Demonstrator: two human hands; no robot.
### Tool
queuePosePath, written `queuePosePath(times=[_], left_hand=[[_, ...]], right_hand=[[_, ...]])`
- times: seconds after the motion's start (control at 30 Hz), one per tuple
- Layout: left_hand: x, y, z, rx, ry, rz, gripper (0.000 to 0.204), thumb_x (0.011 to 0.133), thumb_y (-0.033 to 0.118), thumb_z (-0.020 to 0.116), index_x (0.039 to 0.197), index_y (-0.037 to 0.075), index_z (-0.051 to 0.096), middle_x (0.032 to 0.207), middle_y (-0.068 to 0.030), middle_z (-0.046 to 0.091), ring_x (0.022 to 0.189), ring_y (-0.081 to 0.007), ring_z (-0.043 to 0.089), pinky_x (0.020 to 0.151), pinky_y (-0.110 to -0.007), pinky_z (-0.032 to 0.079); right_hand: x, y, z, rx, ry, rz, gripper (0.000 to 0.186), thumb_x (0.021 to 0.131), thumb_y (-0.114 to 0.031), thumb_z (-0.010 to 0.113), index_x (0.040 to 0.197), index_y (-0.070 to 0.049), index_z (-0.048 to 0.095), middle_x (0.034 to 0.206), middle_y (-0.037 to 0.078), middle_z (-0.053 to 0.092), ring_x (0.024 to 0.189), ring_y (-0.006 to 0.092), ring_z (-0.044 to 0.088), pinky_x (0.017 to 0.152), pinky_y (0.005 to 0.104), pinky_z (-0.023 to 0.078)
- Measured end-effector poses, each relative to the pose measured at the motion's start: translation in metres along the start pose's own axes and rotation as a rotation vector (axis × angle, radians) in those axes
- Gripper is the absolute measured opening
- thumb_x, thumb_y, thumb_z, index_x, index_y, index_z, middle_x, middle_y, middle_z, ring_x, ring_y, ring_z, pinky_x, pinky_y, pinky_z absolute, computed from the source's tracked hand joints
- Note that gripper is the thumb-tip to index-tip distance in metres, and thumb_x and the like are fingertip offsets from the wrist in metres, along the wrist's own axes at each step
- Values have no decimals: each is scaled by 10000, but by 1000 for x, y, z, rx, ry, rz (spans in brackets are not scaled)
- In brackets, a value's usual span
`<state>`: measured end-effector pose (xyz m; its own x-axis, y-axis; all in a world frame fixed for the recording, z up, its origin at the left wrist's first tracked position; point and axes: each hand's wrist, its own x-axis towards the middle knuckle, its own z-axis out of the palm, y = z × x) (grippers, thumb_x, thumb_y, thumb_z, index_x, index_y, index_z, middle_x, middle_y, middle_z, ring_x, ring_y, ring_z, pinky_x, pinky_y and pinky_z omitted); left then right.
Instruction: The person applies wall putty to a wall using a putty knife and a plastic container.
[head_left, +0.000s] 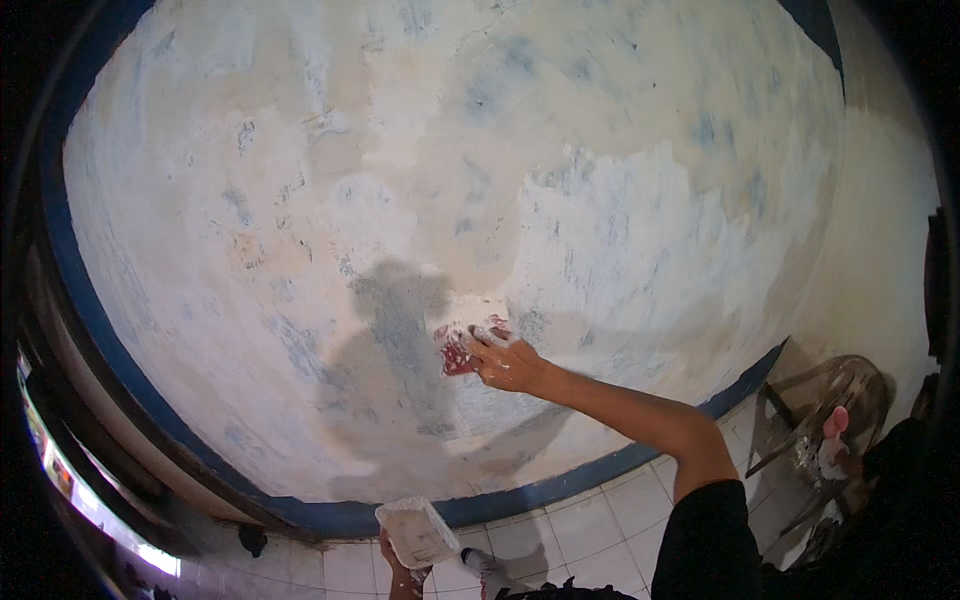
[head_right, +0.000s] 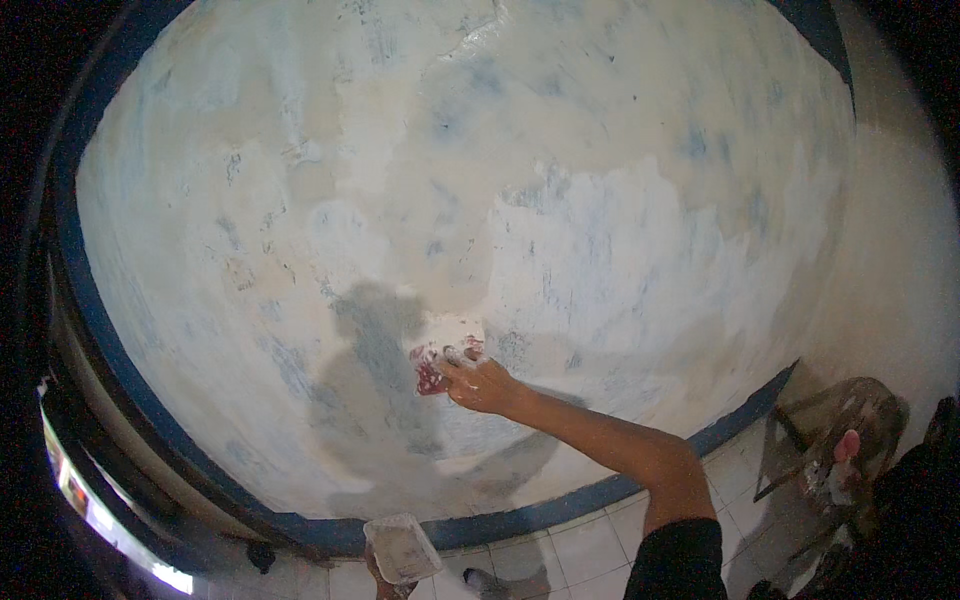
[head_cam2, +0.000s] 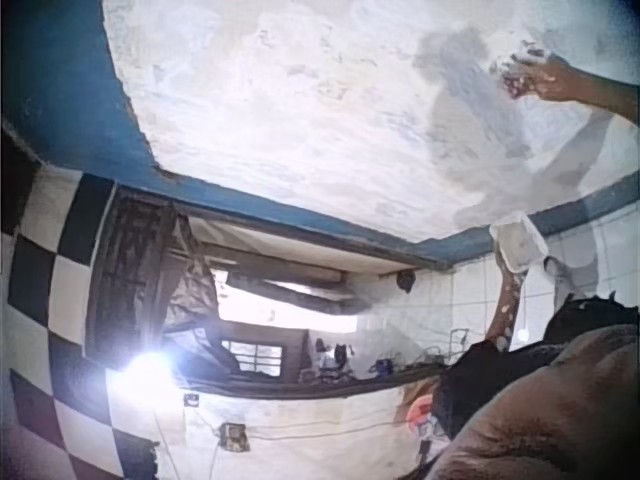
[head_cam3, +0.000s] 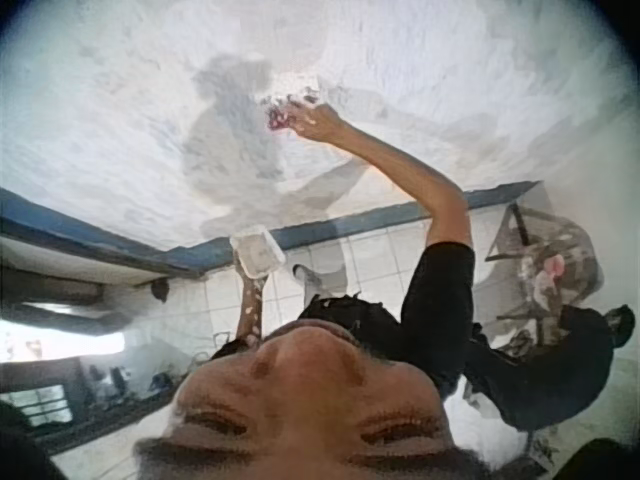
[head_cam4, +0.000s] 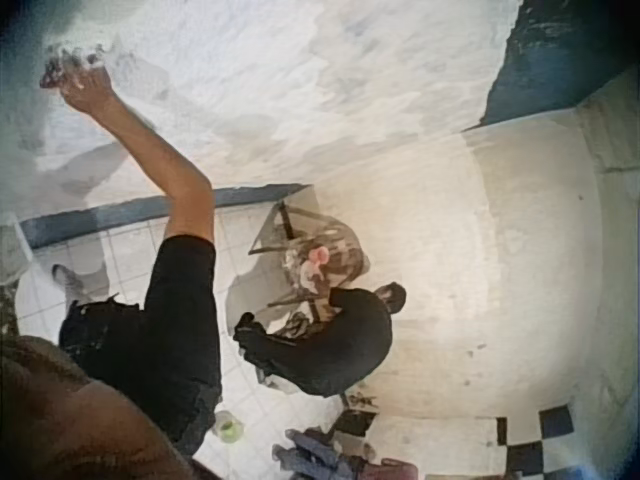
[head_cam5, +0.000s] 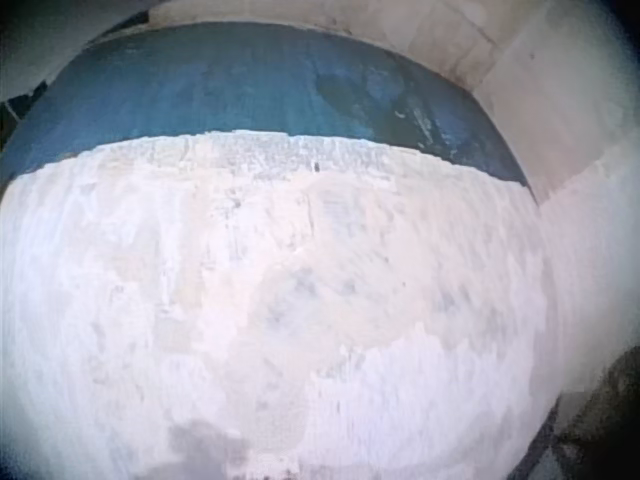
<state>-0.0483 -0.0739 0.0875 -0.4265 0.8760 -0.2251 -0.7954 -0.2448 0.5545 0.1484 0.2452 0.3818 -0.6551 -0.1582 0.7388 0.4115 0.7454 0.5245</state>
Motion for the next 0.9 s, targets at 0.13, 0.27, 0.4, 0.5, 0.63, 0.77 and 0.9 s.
queuePosePath(times=[0.13,0.27,0.4,0.5,0.63,0.77,0.9], left_hand=[[-7,1,29,-91,5,-29,636,785,587,437,1231,136,476,1133,-100,553,999,-316,538,832,-499,446],[-34,16,77,-218,78,-111,637,782,587,444,1234,138,475,1128,-97,560,999,-316,539,833,-504,446],[-23,6,60,-162,122,-85,644,778,594,445,1234,140,475,1135,-97,557,1004,-315,539,837,-508,443],[-2,-11,17,-82,42,-19,647,778,594,444,1236,138,474,1147,-100,549,1006,-318,536,844,-501,442],[9,-9,8,-52,54,28,704,778,622,426,1261,111,456,1156,-147,537,997,-376,536,815,-548,450],[-1,-8,17,-15,-44,26,667,784,594,436,1249,116,459,1156,-121,536,1005,-336,529,841,-498,440],[-4,-7,10,-119,24,-16,694,768,616,451,1262,130,446,1166,-121,537,1014,-354,537,830,-551,448]], right_hand=[[-6,64,-23,-15,37,237,424,642,-182,622,1056,-90,606,1129,129,580,1034,284,575,852,392,464],[70,155,-105,-169,383,664,252,649,-55,626,898,-24,600,869,109,593,747,250,588,589,363,469],[26,152,-12,-360,320,174,389,764,-153,607,1139,-70,544,1085,86,597,939,254,601,895,434,445],[-28,38,48,30,168,-106,459,752,-179,585,1179,-18,535,1237,141,513,1138,284,485,1041,582,216],[-21,-11,-4,309,-53,-83,310,691,-50,590,999,-38,623,1143,112,577,1026,253,581,797,365,518],[-1,67,-29,755,28,678,372,675,-63,632,1047,-60,610,1065,105,614,958,258,612,734,343,527],[0,81,-29,-60,-109,445,434,673,-111,639,1098,-49,579,1128,103,571,972,266,596,903,434,385]])
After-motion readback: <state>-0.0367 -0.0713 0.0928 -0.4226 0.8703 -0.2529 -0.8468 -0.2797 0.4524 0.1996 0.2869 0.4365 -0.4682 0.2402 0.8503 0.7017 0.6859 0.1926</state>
